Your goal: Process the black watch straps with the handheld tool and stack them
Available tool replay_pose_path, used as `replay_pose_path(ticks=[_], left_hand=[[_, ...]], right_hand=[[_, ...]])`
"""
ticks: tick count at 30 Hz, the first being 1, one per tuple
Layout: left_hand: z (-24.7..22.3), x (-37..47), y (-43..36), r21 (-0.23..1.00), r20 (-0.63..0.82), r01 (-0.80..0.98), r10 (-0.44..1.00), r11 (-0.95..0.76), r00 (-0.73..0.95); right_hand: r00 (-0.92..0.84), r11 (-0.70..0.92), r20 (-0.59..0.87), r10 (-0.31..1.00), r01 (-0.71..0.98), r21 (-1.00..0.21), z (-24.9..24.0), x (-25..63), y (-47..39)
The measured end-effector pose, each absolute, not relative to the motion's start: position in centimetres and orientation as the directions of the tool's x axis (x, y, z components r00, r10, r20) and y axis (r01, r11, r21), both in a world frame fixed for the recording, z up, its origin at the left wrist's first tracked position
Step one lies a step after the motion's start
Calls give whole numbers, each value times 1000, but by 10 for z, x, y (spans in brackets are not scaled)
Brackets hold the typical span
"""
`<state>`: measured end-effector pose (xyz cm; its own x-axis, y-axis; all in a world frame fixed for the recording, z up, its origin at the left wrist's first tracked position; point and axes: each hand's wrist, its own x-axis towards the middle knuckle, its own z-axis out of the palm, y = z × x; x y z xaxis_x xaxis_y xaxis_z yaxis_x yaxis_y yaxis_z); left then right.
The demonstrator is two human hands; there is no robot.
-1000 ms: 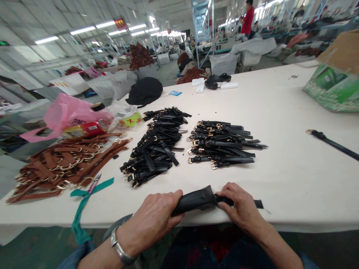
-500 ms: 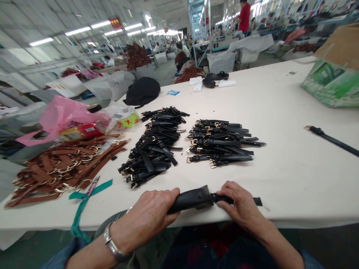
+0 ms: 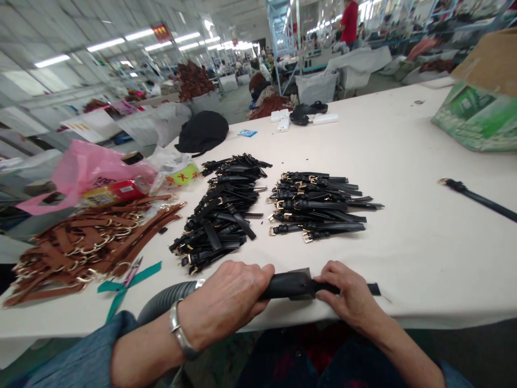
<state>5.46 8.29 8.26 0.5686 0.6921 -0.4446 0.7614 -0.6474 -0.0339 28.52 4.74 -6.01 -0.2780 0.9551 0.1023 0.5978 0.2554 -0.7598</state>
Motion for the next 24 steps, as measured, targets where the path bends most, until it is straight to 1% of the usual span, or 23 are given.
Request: replay_pose_path(ticks=[4, 7, 15, 21, 24], left_hand=[[81, 47, 85, -18, -440, 772, 698, -636, 565], [83, 42, 87, -28, -446, 769, 697, -638, 562], [75, 50, 84, -35, -417, 769, 709, -638, 569], [78, 45, 84, -29, -438, 779, 709, -626, 553], [76, 51, 83, -29, -421, 772, 708, -635, 567]], right_hand=[[-291, 268, 109, 951, 591, -761, -60, 286, 46], [-292, 268, 109, 950, 590, -762, -60, 285, 46], [-284, 265, 108, 953, 602, -754, -62, 285, 46], [-287, 269, 109, 952, 606, -748, -62, 285, 46], [-282, 267, 109, 953, 615, -742, -60, 285, 47]])
